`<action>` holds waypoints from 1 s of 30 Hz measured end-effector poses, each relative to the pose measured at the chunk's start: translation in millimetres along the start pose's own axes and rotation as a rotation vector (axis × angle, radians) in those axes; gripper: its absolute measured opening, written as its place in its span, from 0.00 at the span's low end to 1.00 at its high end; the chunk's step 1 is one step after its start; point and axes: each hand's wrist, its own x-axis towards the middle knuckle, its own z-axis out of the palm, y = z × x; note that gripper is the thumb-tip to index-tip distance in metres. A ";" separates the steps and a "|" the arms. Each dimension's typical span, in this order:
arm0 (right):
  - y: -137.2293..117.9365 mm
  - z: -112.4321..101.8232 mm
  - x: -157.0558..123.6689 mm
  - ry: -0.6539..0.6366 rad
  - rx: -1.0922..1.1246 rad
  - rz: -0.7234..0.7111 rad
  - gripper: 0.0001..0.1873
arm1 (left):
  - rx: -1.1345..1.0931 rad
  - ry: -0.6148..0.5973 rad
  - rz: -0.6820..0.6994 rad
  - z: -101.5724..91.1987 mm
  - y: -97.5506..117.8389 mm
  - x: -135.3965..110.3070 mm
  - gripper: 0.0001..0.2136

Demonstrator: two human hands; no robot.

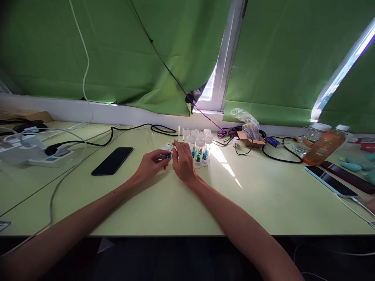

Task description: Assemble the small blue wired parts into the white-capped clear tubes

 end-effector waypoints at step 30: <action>-9.3 3.1 1.7 -0.158 0.668 0.661 0.14 | -0.361 0.140 -0.294 -7.3 -15.5 11.4 0.23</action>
